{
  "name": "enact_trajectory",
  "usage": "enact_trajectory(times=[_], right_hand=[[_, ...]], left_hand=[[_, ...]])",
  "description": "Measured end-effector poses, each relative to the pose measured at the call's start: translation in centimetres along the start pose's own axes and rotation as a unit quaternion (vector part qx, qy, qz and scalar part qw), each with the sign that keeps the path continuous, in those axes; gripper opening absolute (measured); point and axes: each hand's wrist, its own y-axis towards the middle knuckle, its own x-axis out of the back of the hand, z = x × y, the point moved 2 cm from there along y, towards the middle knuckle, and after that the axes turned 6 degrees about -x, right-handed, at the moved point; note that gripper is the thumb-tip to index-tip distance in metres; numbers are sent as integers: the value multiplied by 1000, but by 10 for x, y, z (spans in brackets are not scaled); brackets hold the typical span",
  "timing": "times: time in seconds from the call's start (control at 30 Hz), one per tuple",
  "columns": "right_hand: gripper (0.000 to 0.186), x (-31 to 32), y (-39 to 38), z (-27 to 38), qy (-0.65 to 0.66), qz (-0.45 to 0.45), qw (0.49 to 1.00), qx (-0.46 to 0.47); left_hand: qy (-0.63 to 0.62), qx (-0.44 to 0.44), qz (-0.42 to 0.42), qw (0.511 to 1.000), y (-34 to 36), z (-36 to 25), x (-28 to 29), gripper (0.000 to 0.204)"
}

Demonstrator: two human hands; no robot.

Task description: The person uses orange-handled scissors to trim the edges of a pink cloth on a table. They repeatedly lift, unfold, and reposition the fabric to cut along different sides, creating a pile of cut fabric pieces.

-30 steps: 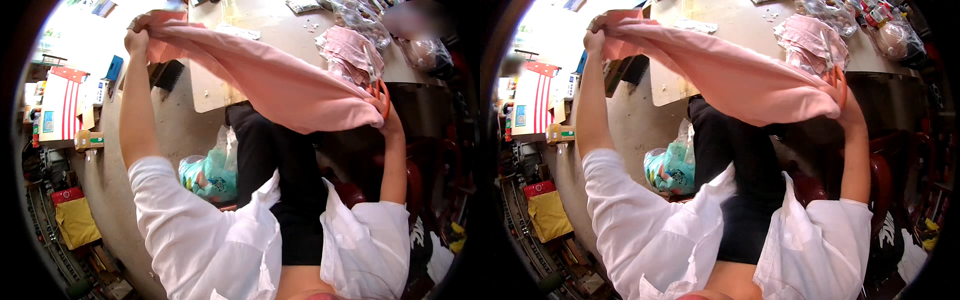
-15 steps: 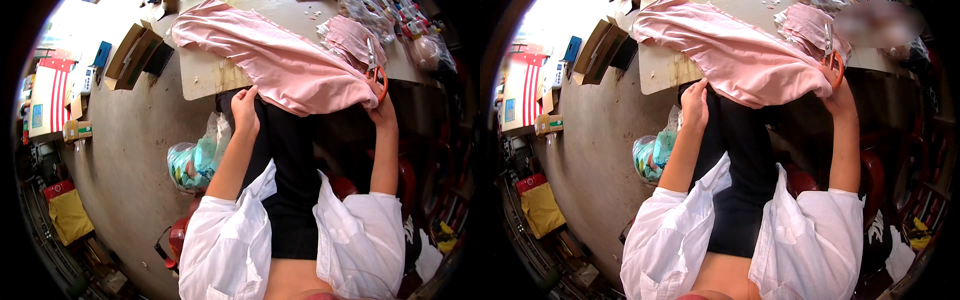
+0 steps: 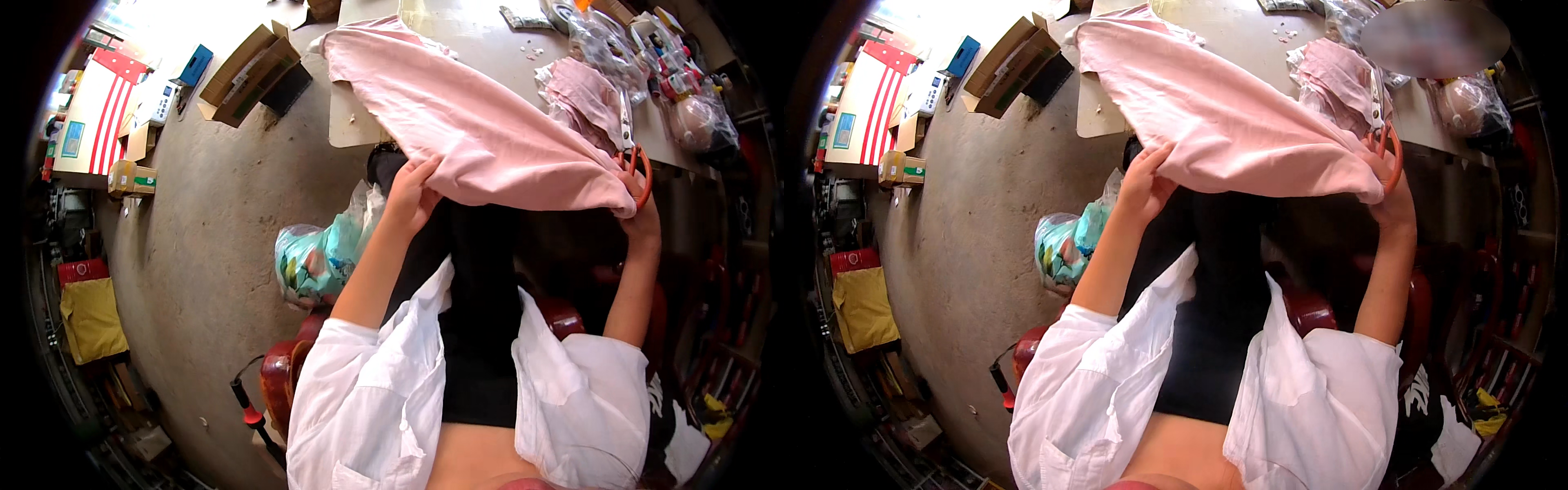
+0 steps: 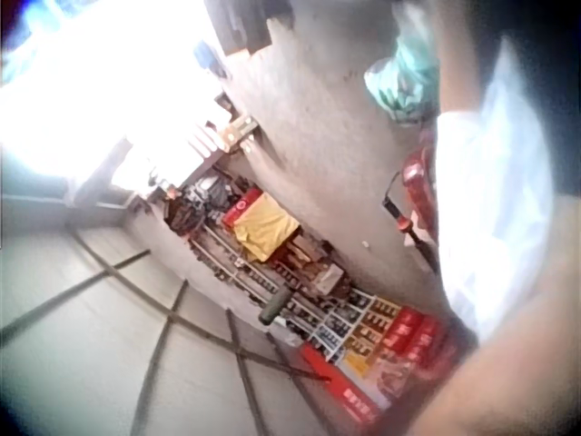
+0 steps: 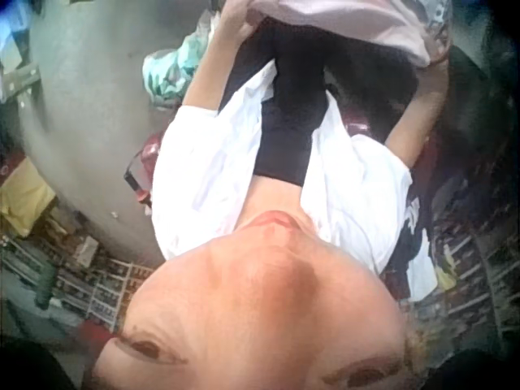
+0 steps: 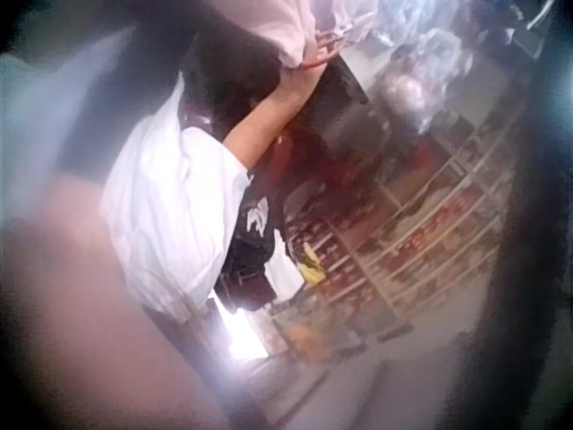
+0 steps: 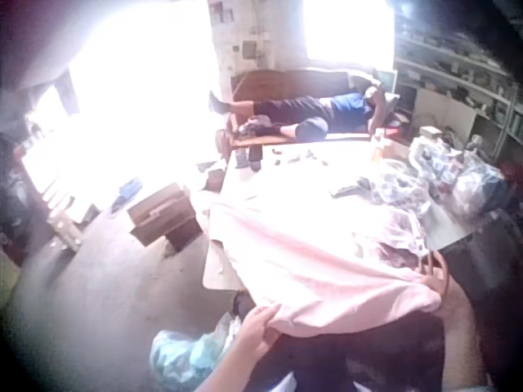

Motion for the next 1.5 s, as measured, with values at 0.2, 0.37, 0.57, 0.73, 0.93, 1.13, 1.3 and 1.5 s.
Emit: enact_trajectory(times=[0.2, 0.37, 0.57, 0.73, 0.93, 1.13, 1.3, 1.5], right_hand=[[22, 7, -4, -22, 45, -4, 998, -38], [15, 7, 15, -48, 87, 39, 991, -96], [21, 9, 9, -49, 31, 20, 997, -62], [21, 11, 3, -74, -40, -2, 995, -95], [18, 2, 0, -110, -73, -23, 977, -197], [27, 16, 16, -130, -115, 12, 978, -171], [24, -5, 15, -136, -90, -123, 978, -141], [34, 8, 39, -184, -355, -136, 924, -43]], left_hand=[[-157, -25, 65, 985, -62, 6, 31, 35], [-107, 79, -31, 991, -48, 58, 47, 51], [-67, 61, 101, 991, -57, 38, -2, 41], [-182, 140, 99, 968, -10, 35, 43, 37], [-103, 33, -68, 992, -24, 39, 46, 35], [62, -4, -23, 998, -35, 67, 28, 42], [64, -32, -4, 997, -50, 85, 7, 41], [83, 3, -2, 997, -39, 95, -8, 26]])
